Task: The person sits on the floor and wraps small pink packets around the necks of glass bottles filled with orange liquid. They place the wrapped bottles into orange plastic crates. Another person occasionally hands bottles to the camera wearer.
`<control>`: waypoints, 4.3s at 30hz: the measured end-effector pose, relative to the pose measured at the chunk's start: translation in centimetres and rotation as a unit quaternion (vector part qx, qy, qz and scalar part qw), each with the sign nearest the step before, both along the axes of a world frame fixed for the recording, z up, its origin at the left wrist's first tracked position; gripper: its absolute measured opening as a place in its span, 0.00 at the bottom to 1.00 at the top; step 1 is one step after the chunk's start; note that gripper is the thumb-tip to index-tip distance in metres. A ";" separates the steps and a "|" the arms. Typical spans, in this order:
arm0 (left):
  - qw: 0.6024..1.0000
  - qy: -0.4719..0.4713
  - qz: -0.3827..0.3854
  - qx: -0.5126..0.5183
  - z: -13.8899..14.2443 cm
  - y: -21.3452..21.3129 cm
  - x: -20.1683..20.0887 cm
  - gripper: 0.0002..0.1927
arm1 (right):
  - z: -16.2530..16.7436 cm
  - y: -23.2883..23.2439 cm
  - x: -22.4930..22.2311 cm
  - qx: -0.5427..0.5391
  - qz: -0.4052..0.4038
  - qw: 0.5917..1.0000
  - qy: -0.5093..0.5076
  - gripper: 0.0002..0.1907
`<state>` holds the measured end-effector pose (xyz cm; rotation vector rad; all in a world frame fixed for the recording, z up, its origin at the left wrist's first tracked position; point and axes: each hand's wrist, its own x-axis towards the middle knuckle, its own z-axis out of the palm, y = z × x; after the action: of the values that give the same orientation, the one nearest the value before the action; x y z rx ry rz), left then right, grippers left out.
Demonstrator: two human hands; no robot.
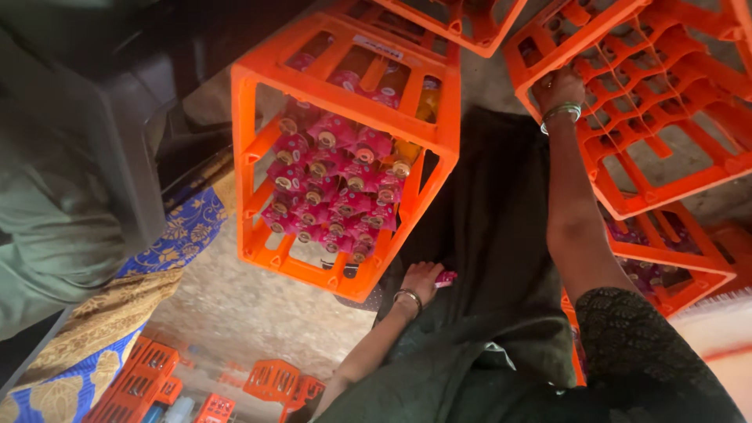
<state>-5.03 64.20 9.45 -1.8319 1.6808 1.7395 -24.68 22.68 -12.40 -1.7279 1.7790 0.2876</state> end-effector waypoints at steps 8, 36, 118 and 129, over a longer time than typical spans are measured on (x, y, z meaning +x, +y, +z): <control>1.000 -0.006 -0.010 0.011 0.8 -0.2 0.8 0.19 | -0.3 -1.7 2.4 0.101 0.256 0.951 0.145 0.15; 0.530 0.257 0.793 -0.156 15.6 -11.6 10.8 0.30 | 38.5 14.3 17.4 0.191 -0.009 0.858 -0.476 0.15; 0.755 0.017 0.655 -0.028 9.0 -25.7 12.2 0.20 | 28.3 4.2 16.3 0.044 0.454 0.889 -0.047 0.10; 0.796 -0.157 0.583 -0.042 8.9 -26.8 11.2 0.24 | 23.7 7.5 16.7 -0.150 0.507 0.847 -0.052 0.15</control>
<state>6.22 37.40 18.38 -3.3123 0.3884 1.3675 -7.97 30.19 11.26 -2.7359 0.6873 0.3381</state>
